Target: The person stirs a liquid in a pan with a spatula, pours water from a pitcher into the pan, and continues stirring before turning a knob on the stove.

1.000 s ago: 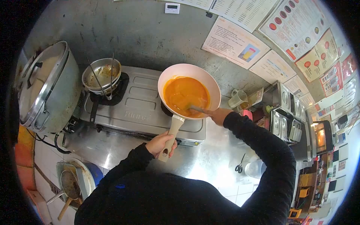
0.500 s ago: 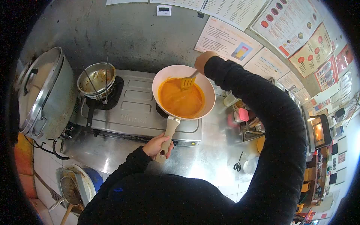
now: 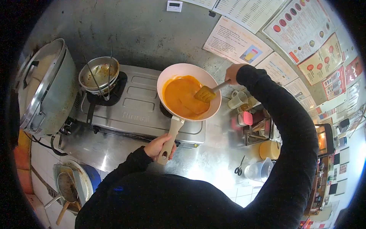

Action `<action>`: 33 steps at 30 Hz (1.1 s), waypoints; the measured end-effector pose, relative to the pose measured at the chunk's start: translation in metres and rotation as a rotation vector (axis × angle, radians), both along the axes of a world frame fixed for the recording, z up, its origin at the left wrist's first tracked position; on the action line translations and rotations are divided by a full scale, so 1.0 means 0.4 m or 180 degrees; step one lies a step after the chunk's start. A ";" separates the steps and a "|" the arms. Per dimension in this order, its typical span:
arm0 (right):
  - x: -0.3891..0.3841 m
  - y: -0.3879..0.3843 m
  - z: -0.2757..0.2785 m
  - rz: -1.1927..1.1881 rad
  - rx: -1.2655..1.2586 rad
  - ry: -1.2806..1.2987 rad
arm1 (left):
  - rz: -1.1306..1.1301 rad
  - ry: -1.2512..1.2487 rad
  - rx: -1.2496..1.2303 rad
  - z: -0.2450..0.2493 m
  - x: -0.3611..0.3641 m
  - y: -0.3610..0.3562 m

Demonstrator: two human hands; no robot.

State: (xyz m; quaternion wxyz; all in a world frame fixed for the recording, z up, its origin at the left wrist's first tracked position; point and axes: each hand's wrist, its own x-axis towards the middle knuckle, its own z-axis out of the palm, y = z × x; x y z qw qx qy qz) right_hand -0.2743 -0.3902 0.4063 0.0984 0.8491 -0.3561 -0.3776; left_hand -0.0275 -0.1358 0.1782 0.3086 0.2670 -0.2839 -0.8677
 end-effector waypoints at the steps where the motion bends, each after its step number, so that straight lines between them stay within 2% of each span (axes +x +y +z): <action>1: -0.018 0.006 0.003 -0.0100 0.0158 -0.0112 | -0.0035 0.0055 0.0010 -0.010 0.007 0.000; 2: -0.041 0.007 0.009 -0.0199 0.0310 -0.0229 | 0.0042 0.0112 0.0005 -0.017 0.016 0.004; 4: -0.100 -0.010 -0.027 -0.1063 0.0720 -0.0563 | 0.0191 0.0220 -0.0008 -0.037 0.043 0.022; 5: -0.114 0.005 -0.040 -0.1407 0.0847 -0.0635 | 0.0230 0.0139 -0.0041 -0.080 0.064 0.029; 9: -0.155 0.063 -0.123 -0.2537 0.1369 -0.1084 | 0.0634 -0.0273 0.0128 -0.104 0.165 0.088; 12: -0.154 0.115 -0.194 -0.2694 0.1541 -0.1427 | 0.0939 -0.0362 0.0270 -0.118 0.228 0.133; 18: -0.106 0.135 -0.346 -0.2816 0.1573 -0.2349 | 0.1381 -0.0523 0.0316 -0.110 0.291 0.177; 19: -0.087 0.135 -0.346 -0.2679 0.1378 -0.2269 | 0.1426 -0.0549 0.0305 -0.103 0.294 0.180; 25: -0.106 0.096 -0.434 -0.2173 0.0724 -0.3281 | 0.1530 -0.0603 0.0191 -0.076 0.293 0.194; 28: -0.107 0.108 -0.411 -0.2177 0.0240 -0.3245 | 0.1549 -0.0612 0.0198 -0.076 0.288 0.202; 31: -0.138 0.121 -0.398 -0.1326 -0.0299 -0.3393 | 0.1568 -0.0584 0.0192 -0.072 0.284 0.210; 33: -0.139 0.160 -0.355 -0.1456 -0.0514 -0.3153 | 0.1595 -0.0579 0.0165 -0.066 0.279 0.219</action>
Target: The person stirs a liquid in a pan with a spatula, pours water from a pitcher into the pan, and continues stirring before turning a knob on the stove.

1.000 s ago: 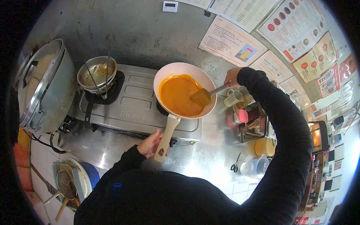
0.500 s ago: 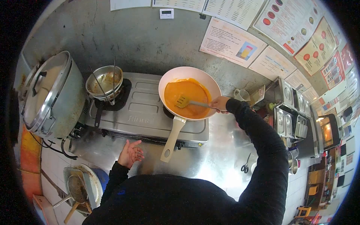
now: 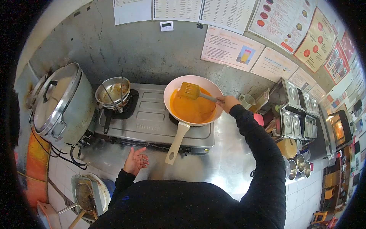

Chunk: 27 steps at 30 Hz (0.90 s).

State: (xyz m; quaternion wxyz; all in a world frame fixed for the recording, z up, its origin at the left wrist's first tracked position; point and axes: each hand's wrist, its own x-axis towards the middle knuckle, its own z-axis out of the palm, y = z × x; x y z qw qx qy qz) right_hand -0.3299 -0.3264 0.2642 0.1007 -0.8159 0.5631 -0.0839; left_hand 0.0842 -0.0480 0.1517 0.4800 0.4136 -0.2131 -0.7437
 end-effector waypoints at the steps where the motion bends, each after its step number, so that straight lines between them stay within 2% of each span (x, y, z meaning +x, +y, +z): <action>1: 0.001 0.022 0.020 -0.0104 -0.0025 0.0129 | 0.0021 -0.0013 -0.0018 0.006 -0.003 0.003; 4: -0.037 0.039 -0.004 0.0034 -0.0266 0.0060 | 0.0082 -0.0059 -0.0057 0.022 -0.014 0.013; 7: -0.047 0.068 -0.002 -0.0205 0.0425 -0.0102 | 0.0126 -0.0080 -0.0058 0.032 -0.037 0.037; 10: -0.036 0.113 0.019 -0.0329 0.1611 -0.0701 | 0.0153 -0.0052 0.0036 0.023 -0.066 0.059; 12: -0.047 0.119 -0.014 0.0131 0.1825 -0.1012 | 0.0184 -0.0080 0.0175 0.003 -0.089 0.076; 13: -0.051 0.129 -0.013 0.0181 0.1999 -0.1238 | 0.0209 -0.0127 0.0264 -0.011 -0.100 0.088; 14: -0.060 0.144 -0.033 -0.0086 0.2471 -0.2023 | 0.0207 -0.0185 0.0351 -0.025 -0.112 0.094; 16: -0.083 0.239 0.016 -0.0456 0.2232 -0.2337 | 0.0192 -0.0240 0.0400 -0.041 -0.136 0.109; 17: -0.129 0.264 -0.004 -0.0335 0.1836 -0.2124 | 0.0204 -0.0267 0.0425 -0.044 -0.149 0.117; 19: -0.229 0.382 -0.036 -0.0223 -0.0071 -0.1285 | 0.0278 -0.0281 0.0535 -0.039 -0.186 0.138; 21: -0.364 0.512 -0.055 -0.0542 -0.1435 -0.1316 | 0.0352 -0.0253 0.0592 -0.043 -0.220 0.157; 23: -0.519 0.639 -0.060 -0.1663 -0.1834 -0.0984 | 0.0379 -0.0231 0.0643 -0.054 -0.242 0.173; 24: -0.616 0.692 -0.109 -0.2141 -0.2248 -0.0638 | 0.0376 -0.0273 0.0710 -0.056 -0.255 0.176; 25: -0.686 0.771 -0.123 -0.2778 -0.2296 -0.0032 | 0.0377 -0.0318 0.0779 -0.056 -0.266 0.179; 27: -0.839 0.900 -0.182 -0.3446 -0.1999 -0.0178 | 0.0370 -0.0394 0.0829 -0.053 -0.305 0.176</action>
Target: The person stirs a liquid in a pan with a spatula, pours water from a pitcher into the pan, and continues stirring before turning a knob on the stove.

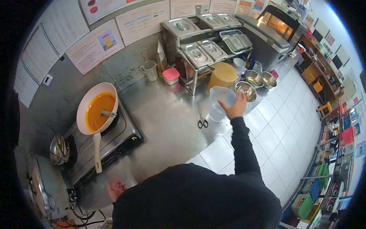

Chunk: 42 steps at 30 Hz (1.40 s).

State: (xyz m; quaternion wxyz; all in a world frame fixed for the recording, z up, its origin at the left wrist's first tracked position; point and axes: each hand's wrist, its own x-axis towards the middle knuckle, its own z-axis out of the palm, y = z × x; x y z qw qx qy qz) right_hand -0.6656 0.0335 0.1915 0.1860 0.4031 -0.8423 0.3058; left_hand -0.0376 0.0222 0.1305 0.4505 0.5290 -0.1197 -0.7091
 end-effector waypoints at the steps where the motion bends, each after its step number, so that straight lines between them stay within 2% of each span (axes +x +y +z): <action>1: -0.060 0.051 -0.064 0.0065 -0.0245 -0.0252 | -0.0012 -0.0039 -0.0017 0.004 -0.021 -0.006; 2: -0.111 0.092 -0.132 0.0138 -0.0494 -0.0508 | -0.0015 -0.0082 -0.0038 0.009 -0.042 -0.012; 4: -0.183 0.160 -0.218 0.0402 0.0370 -0.2215 | -0.0124 -0.0120 -0.0111 0.020 -0.088 -0.029; 6: -0.188 0.189 -0.294 0.0441 0.0998 -0.2025 | -0.0273 -0.0149 -0.0147 0.033 -0.138 -0.037; 8: -0.123 0.172 -0.279 0.0803 -0.0255 -0.2452 | -0.0381 -0.0174 -0.0180 0.043 -0.182 -0.039; 9: -0.094 0.156 -0.261 0.0862 -0.0622 -0.2405 | -0.0455 -0.0128 -0.0154 0.044 -0.196 -0.038; 12: -0.104 0.116 -0.267 0.0514 -0.0390 -0.1940 | -0.0482 -0.0028 -0.0126 0.043 -0.195 -0.024; 13: -0.119 0.104 -0.270 0.0710 -0.0385 -0.1891 | -0.0445 -0.0004 -0.0149 0.045 -0.188 -0.020; 15: -0.057 0.053 -0.152 0.1413 -0.0743 -0.2412 | -0.0280 0.0064 -0.0184 0.036 -0.159 -0.008; 16: -0.093 0.037 -0.146 0.1452 -0.0279 -0.2551 | -0.0187 0.0031 -0.0152 0.027 -0.138 0.000; 17: -0.032 -0.006 -0.065 0.1889 -0.0723 -0.2777 | -0.0112 0.0005 -0.0112 0.016 -0.117 0.011; 18: -0.004 -0.042 -0.001 0.1975 -0.0499 -0.2777 | -0.0048 -0.0018 -0.0073 0.004 -0.095 0.019; 20: 0.066 -0.135 0.112 0.2248 -0.0085 -0.2240 | -0.0131 -0.0264 0.0071 -0.033 -0.044 0.043; 22: 0.136 -0.243 0.165 0.2495 0.0152 -0.2318 | -0.0488 -0.0670 0.0214 -0.131 0.037 0.077; 23: 0.175 -0.297 0.196 0.2603 0.0264 -0.2355 | -0.1110 -0.0801 0.0394 -0.197 0.095 0.099; 24: 0.240 -0.340 0.251 0.2563 0.0381 -0.2286 | -0.1898 -0.1098 0.0697 -0.170 0.121 0.114; 25: 0.310 -0.383 0.298 0.2517 0.0490 -0.2215 | -0.2368 -0.1331 0.0941 -0.199 0.155 0.139; 27: 0.402 -0.482 0.333 0.2871 0.0423 -0.1642 | -0.2714 -0.1495 0.1255 -0.230 0.217 0.196; 30: 0.520 -0.615 0.373 0.3114 0.0418 -0.0806 | -0.2211 -0.1481 0.1897 -0.262 0.303 0.260; 31: 0.577 -0.631 0.424 0.2835 0.0780 -0.0563 | -0.1832 -0.1313 0.1971 -0.431 0.373 0.326; 32: 0.603 -0.668 0.431 0.2885 0.0858 -0.0599 | -0.1450 -0.1146 0.2032 -0.589 0.439 0.389; 34: 0.647 -0.745 0.434 0.2987 0.1014 -0.0669 | -0.1447 -0.2062 0.0952 -0.758 0.542 0.496; 35: 0.666 -0.777 0.440 0.2975 0.1112 -0.0476 | -0.3082 -0.4419 -0.0157 -0.768 0.580 0.534; 36: 0.683 -0.807 0.447 0.2957 0.1206 -0.0284 | -0.3130 -0.4778 -0.0120 -0.730 0.589 0.553; 37: 0.698 -0.837 0.454 0.2934 0.1297 -0.0090 | -0.3490 -0.4523 0.0382 -0.723 0.609 0.581; 39: 0.725 -0.893 0.460 0.2912 0.1390 0.0143 | -0.3280 -0.4140 0.1137 -0.716 0.636 0.651; 42: 0.765 -0.961 0.457 0.2907 0.1443 0.0283 | -0.3459 -0.3963 0.1367 -0.716 0.675 0.700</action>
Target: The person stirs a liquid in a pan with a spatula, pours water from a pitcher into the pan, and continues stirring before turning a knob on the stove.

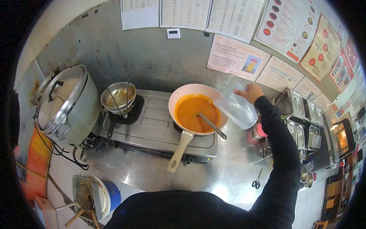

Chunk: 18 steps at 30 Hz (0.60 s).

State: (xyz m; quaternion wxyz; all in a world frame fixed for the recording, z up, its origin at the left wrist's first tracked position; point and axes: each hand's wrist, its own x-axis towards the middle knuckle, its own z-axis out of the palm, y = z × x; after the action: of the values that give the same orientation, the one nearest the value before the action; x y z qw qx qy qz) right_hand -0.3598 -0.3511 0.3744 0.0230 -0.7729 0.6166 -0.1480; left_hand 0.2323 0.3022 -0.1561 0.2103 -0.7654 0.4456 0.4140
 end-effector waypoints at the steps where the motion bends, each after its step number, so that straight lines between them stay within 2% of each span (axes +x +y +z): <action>1: 0.012 -0.019 0.005 0.0010 -0.0002 0.0010 | -0.0006 0.0015 0.0008 -0.009 0.011 0.004; 5: 0.083 -0.085 0.028 -0.0081 0.0337 0.0462 | -0.0081 0.0070 -0.0094 -0.035 0.024 -0.024; 6: 0.097 -0.104 0.026 -0.0033 0.0349 0.0541 | -0.0200 0.0077 -0.0218 -0.037 0.017 -0.054; 7: 0.112 -0.118 0.024 0.0012 0.0361 0.0618 | -0.0725 -0.0100 -0.0681 -0.058 0.007 -0.078; 10: 0.160 -0.144 0.015 0.0216 0.0101 0.0645 | -0.0648 0.0232 -0.1048 -0.072 -0.003 -0.158; 13: 0.211 -0.160 0.022 0.0264 0.0183 0.0677 | 0.0218 0.0585 -0.1048 -0.098 -0.013 -0.218; 15: 0.243 -0.163 0.027 0.0323 0.0197 0.0724 | 0.1181 0.0924 -0.0964 -0.089 -0.021 -0.247; 18: 0.285 -0.150 0.041 0.0463 0.0181 0.0666 | 0.2670 0.1352 -0.0796 -0.008 -0.043 -0.282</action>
State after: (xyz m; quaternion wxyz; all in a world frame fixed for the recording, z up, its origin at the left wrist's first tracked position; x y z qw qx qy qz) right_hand -0.2460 -0.4109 0.3909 -0.0089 -0.8258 0.5619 -0.0469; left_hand 0.2153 0.1895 -0.1591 -0.1639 -0.7970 0.1781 0.5533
